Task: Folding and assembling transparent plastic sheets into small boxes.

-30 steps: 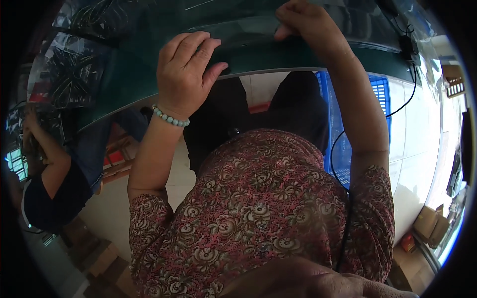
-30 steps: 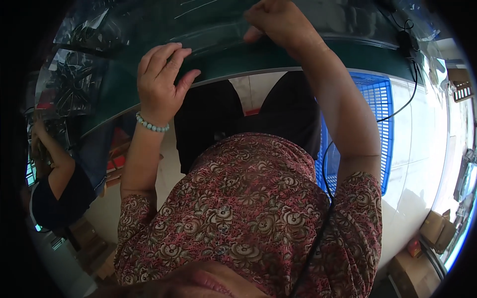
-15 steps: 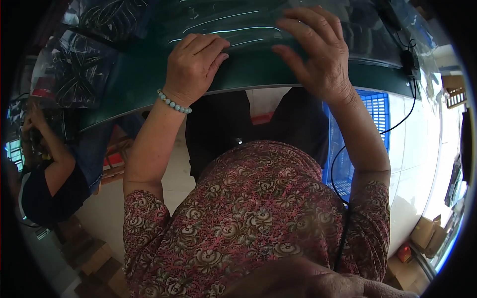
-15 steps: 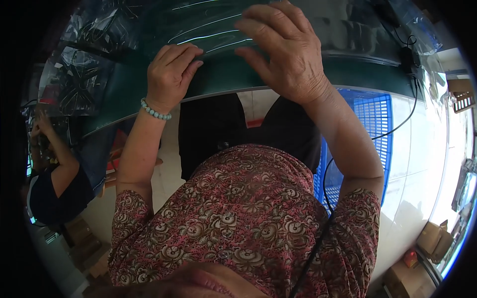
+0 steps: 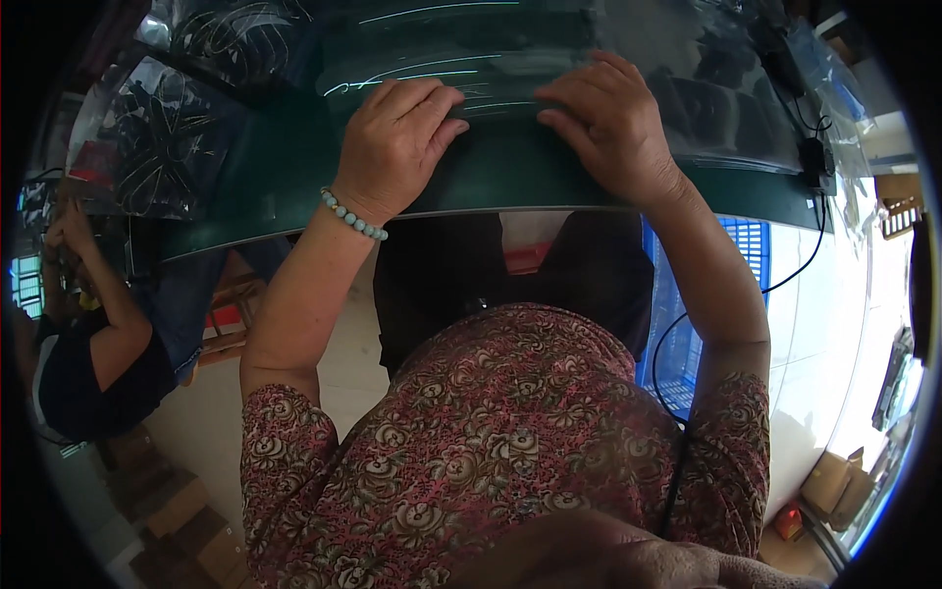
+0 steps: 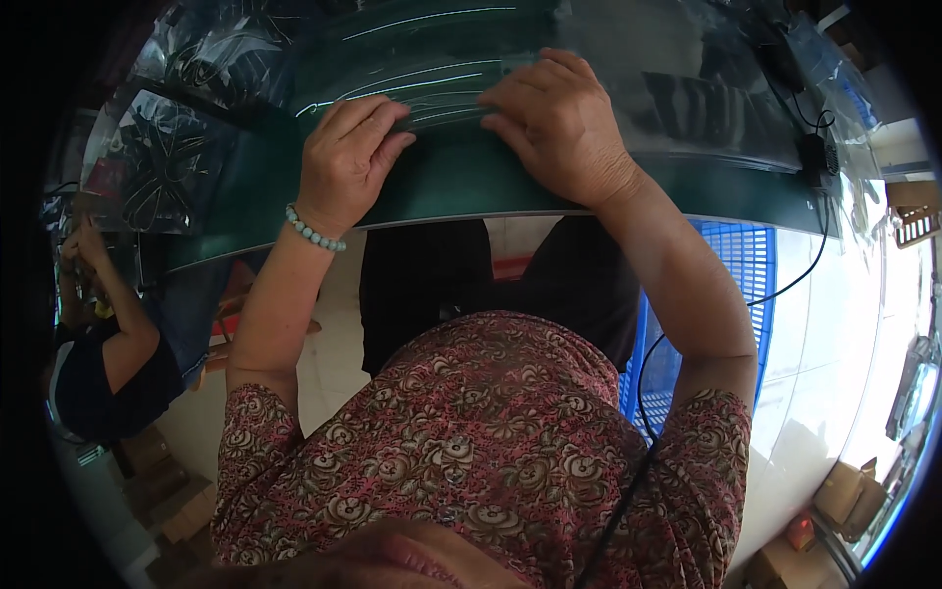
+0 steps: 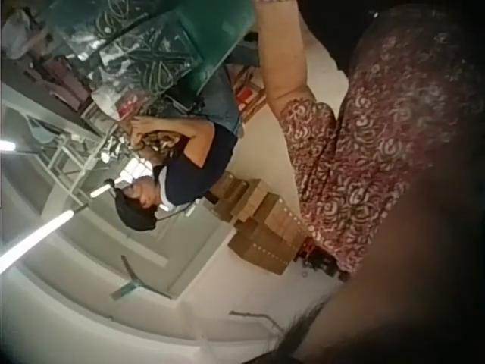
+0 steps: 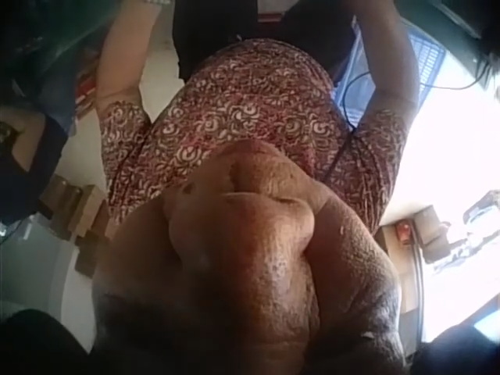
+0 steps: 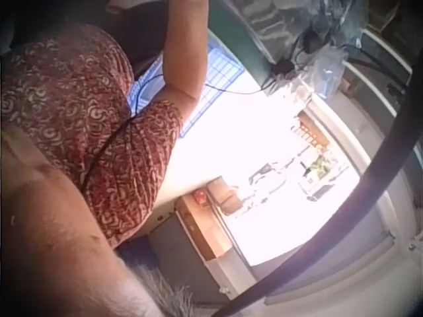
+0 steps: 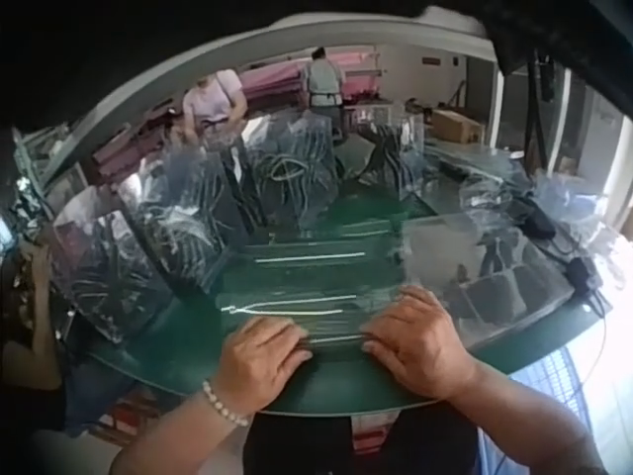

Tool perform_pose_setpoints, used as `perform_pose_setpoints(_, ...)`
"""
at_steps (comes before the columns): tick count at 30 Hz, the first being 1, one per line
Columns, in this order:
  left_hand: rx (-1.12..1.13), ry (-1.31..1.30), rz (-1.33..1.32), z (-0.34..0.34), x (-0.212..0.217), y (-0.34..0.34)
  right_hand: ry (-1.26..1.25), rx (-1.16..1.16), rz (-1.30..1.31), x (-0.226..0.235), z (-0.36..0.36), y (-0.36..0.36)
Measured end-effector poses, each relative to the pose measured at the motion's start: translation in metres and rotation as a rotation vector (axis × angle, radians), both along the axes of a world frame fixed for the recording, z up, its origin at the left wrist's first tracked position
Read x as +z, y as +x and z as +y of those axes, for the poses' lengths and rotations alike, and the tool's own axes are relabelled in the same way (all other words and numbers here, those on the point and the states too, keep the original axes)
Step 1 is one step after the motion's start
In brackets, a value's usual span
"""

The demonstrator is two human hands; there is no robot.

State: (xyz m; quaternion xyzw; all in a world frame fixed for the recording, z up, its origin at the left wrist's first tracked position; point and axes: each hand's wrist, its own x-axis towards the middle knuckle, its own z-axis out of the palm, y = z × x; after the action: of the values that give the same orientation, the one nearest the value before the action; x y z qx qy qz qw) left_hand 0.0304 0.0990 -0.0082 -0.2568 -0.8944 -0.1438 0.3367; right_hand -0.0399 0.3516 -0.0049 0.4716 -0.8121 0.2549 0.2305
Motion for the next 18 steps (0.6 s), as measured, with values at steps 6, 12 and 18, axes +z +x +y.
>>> perform_pose_setpoints(6,0.015,-0.046,0.158,-0.006,0.016,0.001,-0.045,0.016,-0.044,0.025,-0.004,0.001)
perform_pose_setpoints(12,-0.001,-0.118,0.337,-0.004,0.052,0.018,-0.154,0.056,0.044,0.049,-0.002,0.018)
perform_pose_setpoints(18,-0.019,-0.112,0.224,-0.005,0.068,0.037,-0.175,0.115,0.035,0.057,-0.001,0.03)
